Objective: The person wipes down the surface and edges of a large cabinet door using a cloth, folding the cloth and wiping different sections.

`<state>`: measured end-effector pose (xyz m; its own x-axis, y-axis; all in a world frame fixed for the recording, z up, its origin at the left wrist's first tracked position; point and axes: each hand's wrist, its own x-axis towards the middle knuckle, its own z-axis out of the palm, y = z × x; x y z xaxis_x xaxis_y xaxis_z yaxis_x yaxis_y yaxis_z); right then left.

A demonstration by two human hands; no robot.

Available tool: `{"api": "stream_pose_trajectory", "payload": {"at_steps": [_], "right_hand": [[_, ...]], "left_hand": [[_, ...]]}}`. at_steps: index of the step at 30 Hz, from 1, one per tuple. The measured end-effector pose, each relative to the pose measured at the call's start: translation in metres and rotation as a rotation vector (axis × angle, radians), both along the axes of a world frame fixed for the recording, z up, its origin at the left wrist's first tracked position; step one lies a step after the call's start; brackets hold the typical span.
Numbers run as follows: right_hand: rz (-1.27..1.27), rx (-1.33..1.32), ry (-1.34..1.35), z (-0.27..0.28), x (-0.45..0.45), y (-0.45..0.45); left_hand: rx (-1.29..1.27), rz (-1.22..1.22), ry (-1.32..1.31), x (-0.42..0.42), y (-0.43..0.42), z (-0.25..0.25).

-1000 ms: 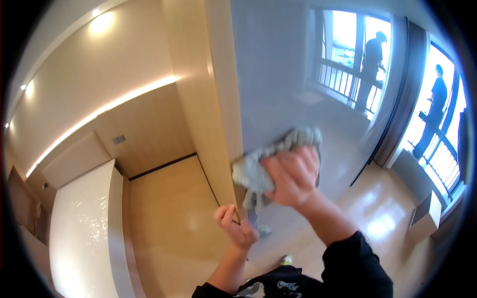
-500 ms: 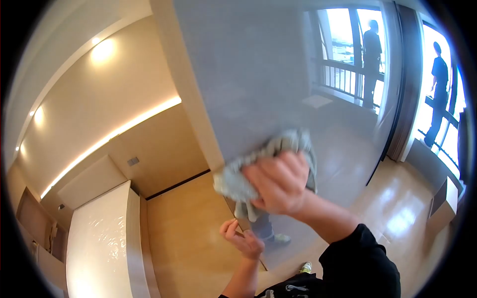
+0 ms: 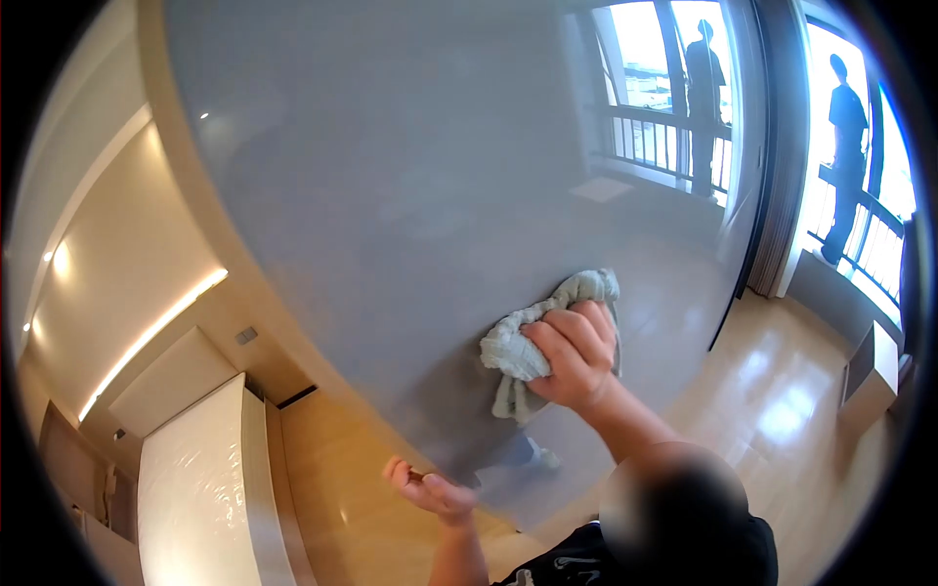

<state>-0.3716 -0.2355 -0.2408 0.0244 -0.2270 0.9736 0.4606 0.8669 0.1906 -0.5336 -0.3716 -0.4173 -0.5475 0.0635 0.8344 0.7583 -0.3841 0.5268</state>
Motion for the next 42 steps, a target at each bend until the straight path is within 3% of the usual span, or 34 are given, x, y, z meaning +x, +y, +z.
{"api": "stream_pose_trajectory", "payload": {"at_steps": [8,15,18,21,25,30,37,39,42], "right_hand": [[0.064,-0.033,0.045,-0.014,0.031,0.025],[0.032,-0.056,0.059,-0.037,0.096,0.101],[0.025,-0.072,0.067,-0.042,0.119,0.13],[0.007,-0.082,0.035,-0.042,0.141,0.146],[0.011,-0.09,0.038,-0.043,0.181,0.191],[0.02,-0.147,0.206,0.002,0.197,0.217],[0.121,0.034,0.16,0.13,0.142,0.171],[0.143,0.037,0.061,0.127,0.135,0.165],[0.116,0.17,-0.103,0.078,0.124,0.151]], "left_hand": [[0.047,0.093,-0.143,0.0,-0.001,-0.007],[0.035,0.158,-0.197,-0.005,0.004,-0.009],[0.173,0.118,-0.306,0.012,0.02,-0.001],[0.15,-0.007,-0.371,0.005,0.012,-0.017],[0.11,0.33,-0.379,0.019,0.029,-0.033],[0.113,0.572,-0.499,0.061,0.065,0.011],[0.185,0.49,-0.462,0.048,0.059,-0.007],[0.272,0.433,-0.473,0.054,0.064,-0.005],[0.2,0.533,-0.401,0.045,0.062,-0.019]]}}
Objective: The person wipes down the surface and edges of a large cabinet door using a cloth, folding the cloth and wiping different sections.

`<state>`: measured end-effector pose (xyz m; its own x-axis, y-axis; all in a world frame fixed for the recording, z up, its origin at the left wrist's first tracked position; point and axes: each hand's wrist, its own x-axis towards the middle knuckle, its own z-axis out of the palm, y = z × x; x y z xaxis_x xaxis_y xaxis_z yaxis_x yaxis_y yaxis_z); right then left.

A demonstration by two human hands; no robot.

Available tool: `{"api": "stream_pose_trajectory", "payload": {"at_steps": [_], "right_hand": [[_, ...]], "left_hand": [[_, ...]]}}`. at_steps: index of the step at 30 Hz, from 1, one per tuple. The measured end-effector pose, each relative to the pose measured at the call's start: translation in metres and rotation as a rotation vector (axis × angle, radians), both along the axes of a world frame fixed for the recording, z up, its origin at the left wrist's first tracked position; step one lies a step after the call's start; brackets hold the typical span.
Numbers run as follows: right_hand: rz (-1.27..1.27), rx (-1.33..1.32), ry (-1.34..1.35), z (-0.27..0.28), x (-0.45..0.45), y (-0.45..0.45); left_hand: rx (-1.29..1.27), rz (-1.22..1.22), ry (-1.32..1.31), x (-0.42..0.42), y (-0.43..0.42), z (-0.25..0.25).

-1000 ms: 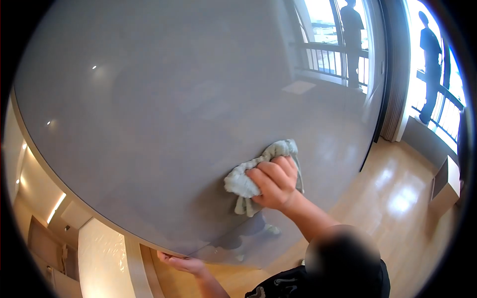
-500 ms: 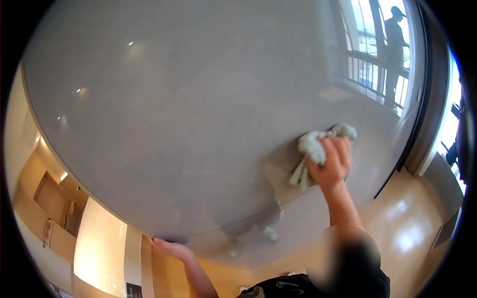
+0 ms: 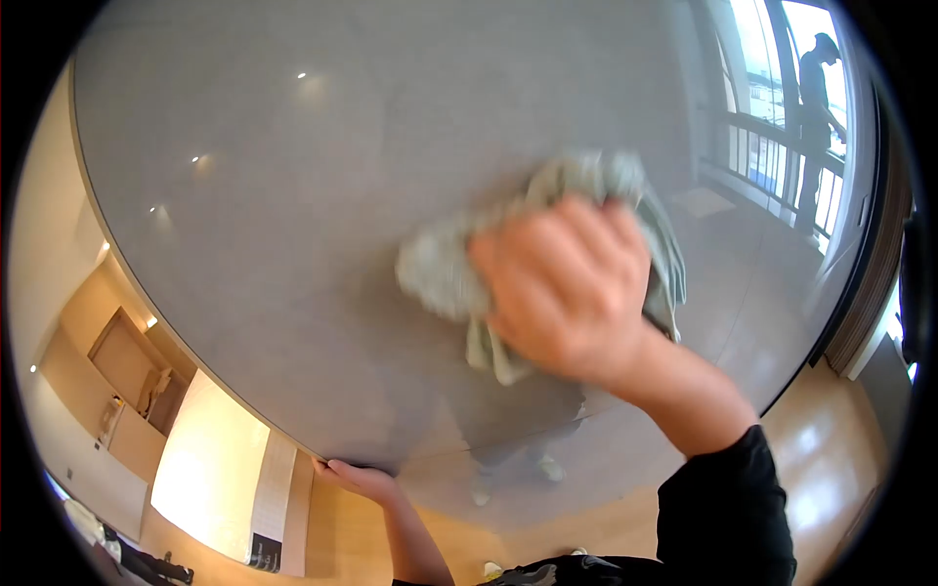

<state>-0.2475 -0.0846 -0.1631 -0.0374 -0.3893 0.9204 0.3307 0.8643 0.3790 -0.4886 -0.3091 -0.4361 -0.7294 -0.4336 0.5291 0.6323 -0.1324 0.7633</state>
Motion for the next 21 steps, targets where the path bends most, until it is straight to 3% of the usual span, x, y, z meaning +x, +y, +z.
{"api": "stream_pose_trajectory", "payload": {"at_steps": [3,5,6,9,10,12,13,16,19,21], "right_hand": [[0.038,0.135,-0.055,0.003,0.004,0.013],[0.067,0.169,-0.095,0.045,0.017,0.03],[-0.111,0.099,0.016,0.069,0.019,0.037],[-0.088,-0.111,0.112,0.106,0.029,0.023],[-0.172,-0.091,0.169,0.095,0.017,0.032],[0.102,0.125,0.005,0.052,0.008,0.029],[0.018,0.165,-0.208,0.024,0.016,0.017],[-0.03,0.218,-0.327,0.03,0.026,0.019],[-0.063,0.035,-0.004,0.08,0.025,0.034],[-0.068,-0.012,0.02,0.075,0.016,0.032]], "left_hand": [[-0.082,0.084,-0.03,-0.001,-0.003,0.002],[-0.051,0.065,-0.03,-0.003,-0.004,0.0],[-0.032,0.057,-0.026,-0.005,-0.003,0.0],[-0.044,0.064,-0.07,-0.003,-0.002,0.009],[-0.029,0.052,-0.077,-0.004,-0.002,0.009],[0.0,0.023,-0.09,-0.007,-0.004,0.007],[-0.003,0.038,-0.076,-0.009,-0.003,0.006],[0.0,0.096,-0.048,-0.015,-0.004,0.005],[-0.016,0.106,-0.035,-0.014,-0.003,0.01],[0.008,0.092,-0.049,-0.008,-0.001,0.014]]}}
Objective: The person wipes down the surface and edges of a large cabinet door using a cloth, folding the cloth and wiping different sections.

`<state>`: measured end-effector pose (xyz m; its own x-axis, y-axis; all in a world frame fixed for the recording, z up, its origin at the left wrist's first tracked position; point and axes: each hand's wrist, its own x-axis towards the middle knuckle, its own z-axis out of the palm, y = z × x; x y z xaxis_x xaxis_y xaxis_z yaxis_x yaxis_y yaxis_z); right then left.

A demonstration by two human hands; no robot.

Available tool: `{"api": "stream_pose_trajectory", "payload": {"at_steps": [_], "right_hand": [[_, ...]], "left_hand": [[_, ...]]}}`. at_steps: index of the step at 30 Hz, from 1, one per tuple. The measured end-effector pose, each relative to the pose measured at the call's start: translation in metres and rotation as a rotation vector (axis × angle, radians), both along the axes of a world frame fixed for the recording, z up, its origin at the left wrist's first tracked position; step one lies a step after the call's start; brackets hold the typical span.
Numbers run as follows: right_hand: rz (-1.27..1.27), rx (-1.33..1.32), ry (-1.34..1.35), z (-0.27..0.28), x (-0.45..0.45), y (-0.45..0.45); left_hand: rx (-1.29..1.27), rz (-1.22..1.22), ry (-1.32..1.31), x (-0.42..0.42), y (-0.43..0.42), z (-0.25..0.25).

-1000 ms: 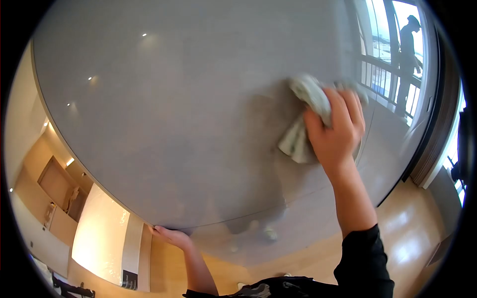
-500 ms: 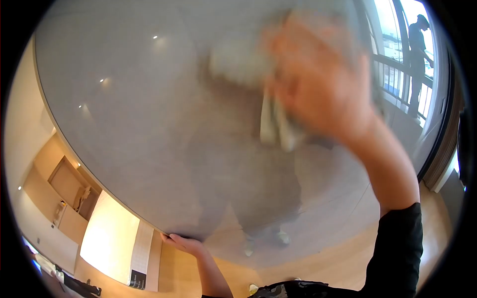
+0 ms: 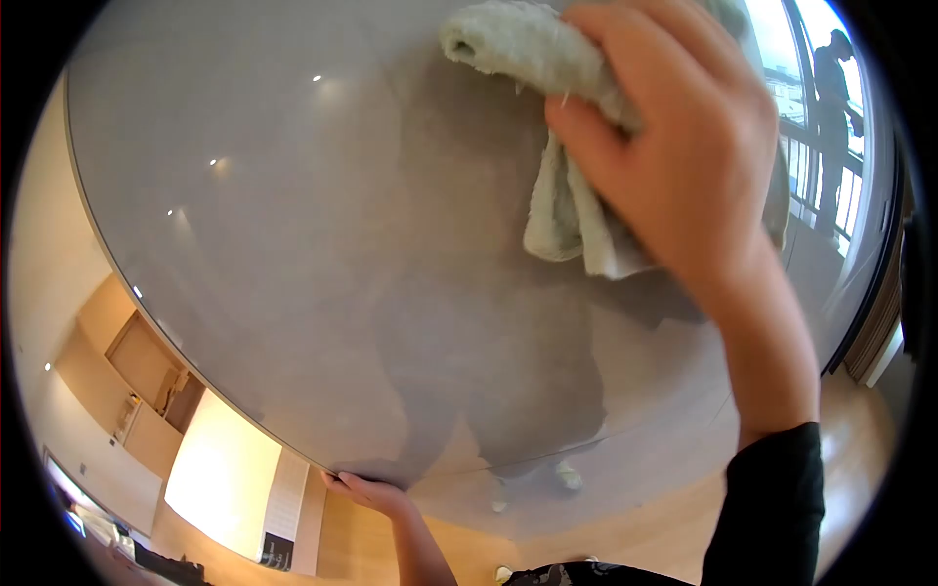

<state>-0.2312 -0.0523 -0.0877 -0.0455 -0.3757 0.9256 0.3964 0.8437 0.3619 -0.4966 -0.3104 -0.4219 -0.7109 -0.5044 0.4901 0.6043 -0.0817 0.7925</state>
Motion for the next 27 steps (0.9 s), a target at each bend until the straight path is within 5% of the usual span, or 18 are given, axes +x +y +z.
{"api": "stream_pose_trajectory", "payload": {"at_steps": [7,10,14,19,27], "right_hand": [[0.135,0.089,-0.346,-0.073,-0.014,-0.032],[0.059,-0.107,-0.005,-0.015,0.0,-0.007],[0.007,-0.096,0.153,-0.019,0.002,-0.008],[0.167,0.096,-0.322,-0.097,-0.022,-0.047],[0.016,-0.172,0.18,-0.027,-0.001,-0.016]], "left_hand": [[-0.056,-0.007,-0.026,-0.011,-0.013,-0.013],[-0.016,-0.034,-0.006,-0.01,-0.01,-0.006],[0.013,-0.024,-0.008,0.003,-0.002,0.0],[-0.023,-0.026,-0.002,-0.007,-0.01,-0.011],[0.025,-0.083,0.04,-0.004,-0.009,-0.001]]}}
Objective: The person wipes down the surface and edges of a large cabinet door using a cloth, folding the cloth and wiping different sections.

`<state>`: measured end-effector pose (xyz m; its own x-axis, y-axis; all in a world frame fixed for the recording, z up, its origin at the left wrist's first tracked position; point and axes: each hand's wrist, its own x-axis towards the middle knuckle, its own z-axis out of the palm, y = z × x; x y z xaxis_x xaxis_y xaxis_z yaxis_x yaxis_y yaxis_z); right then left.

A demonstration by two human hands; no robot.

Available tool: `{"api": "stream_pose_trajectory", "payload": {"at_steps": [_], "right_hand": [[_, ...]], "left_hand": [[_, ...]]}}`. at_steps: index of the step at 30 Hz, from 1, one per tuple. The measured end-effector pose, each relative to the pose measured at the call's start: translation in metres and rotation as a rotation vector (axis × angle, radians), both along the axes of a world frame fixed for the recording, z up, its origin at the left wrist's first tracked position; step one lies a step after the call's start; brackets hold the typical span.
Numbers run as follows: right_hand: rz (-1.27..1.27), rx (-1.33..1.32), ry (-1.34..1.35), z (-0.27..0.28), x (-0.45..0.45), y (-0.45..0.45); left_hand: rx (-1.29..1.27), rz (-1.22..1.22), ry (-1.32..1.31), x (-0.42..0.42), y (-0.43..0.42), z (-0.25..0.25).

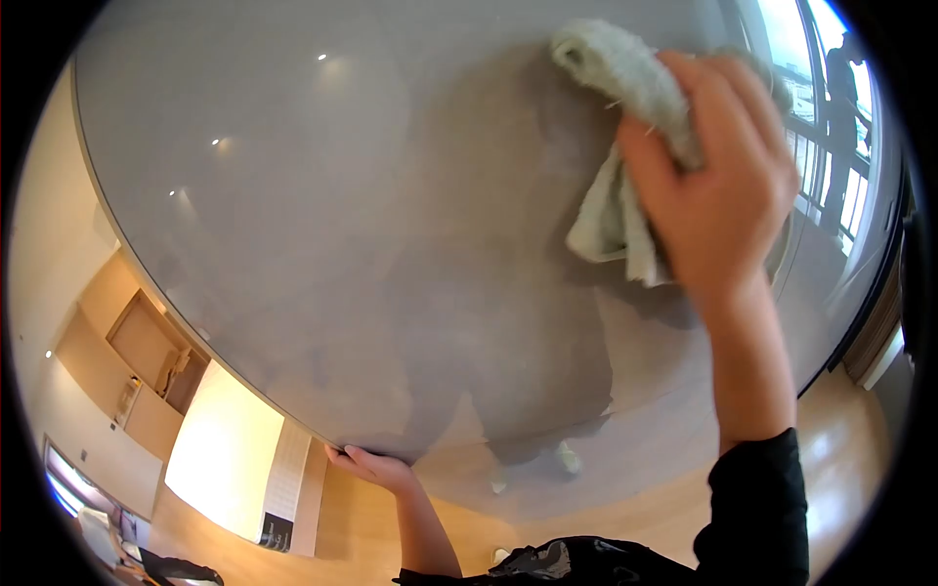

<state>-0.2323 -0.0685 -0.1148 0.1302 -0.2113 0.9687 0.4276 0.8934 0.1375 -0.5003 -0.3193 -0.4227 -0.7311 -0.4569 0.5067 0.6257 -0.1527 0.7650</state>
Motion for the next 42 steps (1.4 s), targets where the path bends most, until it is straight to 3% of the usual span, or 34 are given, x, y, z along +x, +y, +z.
{"api": "stream_pose_trajectory", "payload": {"at_steps": [4,7,12,16,20,25,28,29,31,33,36,40,42], "right_hand": [[0.086,0.256,-0.276,-0.048,-0.032,-0.037],[0.093,0.292,-0.39,-0.046,-0.026,-0.037],[-0.04,0.1,-0.015,0.005,-0.024,-0.023],[0.112,0.271,-0.374,-0.043,-0.026,-0.029],[0.146,0.222,-0.147,-0.016,-0.027,-0.019],[0.081,0.314,-0.212,-0.031,-0.027,-0.016],[-0.013,0.117,-0.058,0.005,-0.009,-0.003],[0.003,0.109,-0.073,0.001,-0.012,-0.009],[0.104,0.375,-0.235,-0.027,-0.021,-0.016],[0.037,0.353,-0.346,-0.033,-0.01,-0.016],[0.061,0.308,-0.145,-0.013,-0.01,0.002],[0.041,0.318,-0.364,-0.035,-0.019,-0.023],[0.099,0.318,-0.263,-0.02,-0.025,-0.012]], "left_hand": [[-0.021,0.008,-0.003,0.002,-0.002,0.002],[-0.039,0.001,0.011,-0.007,-0.01,-0.002],[0.008,0.007,-0.004,-0.006,-0.009,0.002],[0.015,0.0,-0.022,0.009,0.007,0.001],[-0.03,0.03,-0.018,0.005,0.004,-0.002],[-0.015,-0.01,-0.025,0.013,0.005,0.0],[-0.041,-0.015,-0.011,0.013,0.007,0.002],[-0.055,0.001,-0.008,0.014,0.006,-0.001],[-0.044,0.005,-0.013,0.013,0.009,0.0],[-0.009,-0.014,-0.039,0.015,0.009,0.001],[-0.053,-0.017,0.014,0.014,0.007,0.001],[-0.019,0.016,0.0,0.017,0.013,0.008],[-0.061,0.06,0.021,0.009,0.006,0.005]]}}
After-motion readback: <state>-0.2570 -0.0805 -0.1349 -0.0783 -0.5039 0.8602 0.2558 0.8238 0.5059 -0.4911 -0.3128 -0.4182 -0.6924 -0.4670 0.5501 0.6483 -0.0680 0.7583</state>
